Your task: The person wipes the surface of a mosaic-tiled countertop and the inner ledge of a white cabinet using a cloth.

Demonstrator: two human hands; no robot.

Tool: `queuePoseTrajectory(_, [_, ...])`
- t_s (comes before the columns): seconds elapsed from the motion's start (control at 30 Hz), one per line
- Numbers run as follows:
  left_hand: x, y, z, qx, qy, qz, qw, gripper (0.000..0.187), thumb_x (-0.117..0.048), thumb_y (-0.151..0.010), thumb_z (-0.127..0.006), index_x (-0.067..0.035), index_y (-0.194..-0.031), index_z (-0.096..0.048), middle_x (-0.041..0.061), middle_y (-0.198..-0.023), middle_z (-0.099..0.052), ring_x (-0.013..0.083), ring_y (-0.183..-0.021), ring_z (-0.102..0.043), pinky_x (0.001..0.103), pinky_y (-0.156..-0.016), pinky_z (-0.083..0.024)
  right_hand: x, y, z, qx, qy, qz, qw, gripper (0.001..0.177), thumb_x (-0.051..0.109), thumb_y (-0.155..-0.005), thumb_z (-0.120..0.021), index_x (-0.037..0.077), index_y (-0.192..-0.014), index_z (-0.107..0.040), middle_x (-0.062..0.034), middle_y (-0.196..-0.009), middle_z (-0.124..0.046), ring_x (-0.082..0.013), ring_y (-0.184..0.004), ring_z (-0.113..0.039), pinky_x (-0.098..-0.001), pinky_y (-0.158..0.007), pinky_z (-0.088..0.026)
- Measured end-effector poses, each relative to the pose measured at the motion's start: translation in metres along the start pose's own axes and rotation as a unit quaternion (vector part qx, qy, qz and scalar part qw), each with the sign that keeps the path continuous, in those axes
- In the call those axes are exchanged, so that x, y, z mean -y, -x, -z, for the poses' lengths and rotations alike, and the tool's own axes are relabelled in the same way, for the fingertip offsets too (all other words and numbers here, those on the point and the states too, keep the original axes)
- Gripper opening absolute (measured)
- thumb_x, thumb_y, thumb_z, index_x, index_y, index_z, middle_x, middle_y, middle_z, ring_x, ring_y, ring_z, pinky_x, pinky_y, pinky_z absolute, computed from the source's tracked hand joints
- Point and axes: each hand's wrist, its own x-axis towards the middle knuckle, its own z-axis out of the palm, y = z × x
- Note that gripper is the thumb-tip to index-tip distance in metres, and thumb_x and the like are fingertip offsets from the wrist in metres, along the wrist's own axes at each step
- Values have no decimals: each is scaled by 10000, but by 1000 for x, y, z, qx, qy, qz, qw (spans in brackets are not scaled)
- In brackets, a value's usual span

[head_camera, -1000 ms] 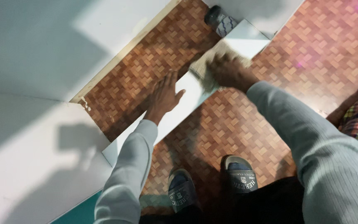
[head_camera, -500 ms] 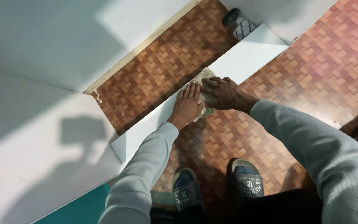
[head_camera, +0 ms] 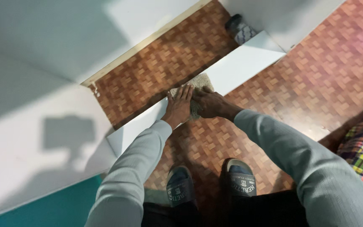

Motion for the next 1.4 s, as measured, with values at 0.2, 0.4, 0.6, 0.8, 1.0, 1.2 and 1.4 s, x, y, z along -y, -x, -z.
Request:
queuePoseTrajectory(0.2, [31, 45, -1, 109, -82, 43, 990, 1125, -345, -829, -731, -47, -1650, -22, 78, -1761, 27, 324, -1608, -65, 718, -1127, -331, 41, -34, -27, 28, 60, 100, 993, 667, 215, -785, -690, 34, -1413, -556, -165, -1487, -495, -359, -1438, -404, -495, -1135, -438])
queuePoseTrajectory(0.4, [56, 72, 0, 198, 41, 95, 975, 1266, -489, -790, -736, -65, -1631, 111, 95, -1742, 147, 339, -1614, 22, 569, -1177, -389, 89, -50, -25, 128, 71, 24, 989, 620, 192, -862, -641, 94, -1463, -528, -159, -1581, -431, -349, -1507, -354, -523, -1118, -457])
queuePoseTrajectory(0.6, [34, 58, -8, 150, 70, 143, 976, 1210, -552, -869, -685, -39, -1614, 118, 134, -1715, 165, 396, -1588, 89, 578, -1264, -140, 57, -47, 6, 127, 157, 12, 979, 652, 302, -913, -639, 256, -1512, -385, -33, -1648, -270, -328, -1502, -273, -676, -1112, -347])
queuePoseTrajectory(0.8, [14, 8, -32, 9, 20, 167, 986, 870, -240, -980, -569, -45, -1631, -26, 135, -1732, 33, 433, -1583, -25, 742, -1206, -159, 54, -31, 13, 106, 115, -42, 987, 656, 234, -932, -637, 251, -1533, -374, -55, -1642, -303, -378, -1436, -383, -606, -1036, -456])
queuePoseTrajectory(1.0, [33, 25, -24, 125, 19, 112, 986, 1130, -194, -795, -712, 49, -1623, 18, 199, -1735, 60, 429, -1586, -33, 608, -1244, -186, 40, -42, -43, 19, 90, 41, 995, 522, 179, -937, -639, 113, -1435, -499, -106, -1550, -469, -318, -1378, -524, -462, -1104, -486])
queuePoseTrajectory(1.2, [64, 62, -32, 111, 16, 107, 988, 1230, -336, -739, -805, 61, -1648, -78, 226, -1757, -14, 442, -1597, -127, 542, -1234, -334, 61, -72, -71, -8, 141, 136, 981, 730, 201, -768, -718, 120, -1458, -494, -183, -1497, -486, -406, -1300, -539, -528, -1001, -482])
queuePoseTrajectory(1.4, [43, 136, -31, -30, 39, 192, 980, 1326, -512, -730, -867, -41, -1652, -40, 106, -1753, -34, 320, -1612, -26, 644, -1211, -233, 116, -59, -44, 82, 124, 55, 987, 635, 216, -875, -698, 181, -1475, -493, -202, -1486, -454, -414, -1252, -573, -476, -949, -576])
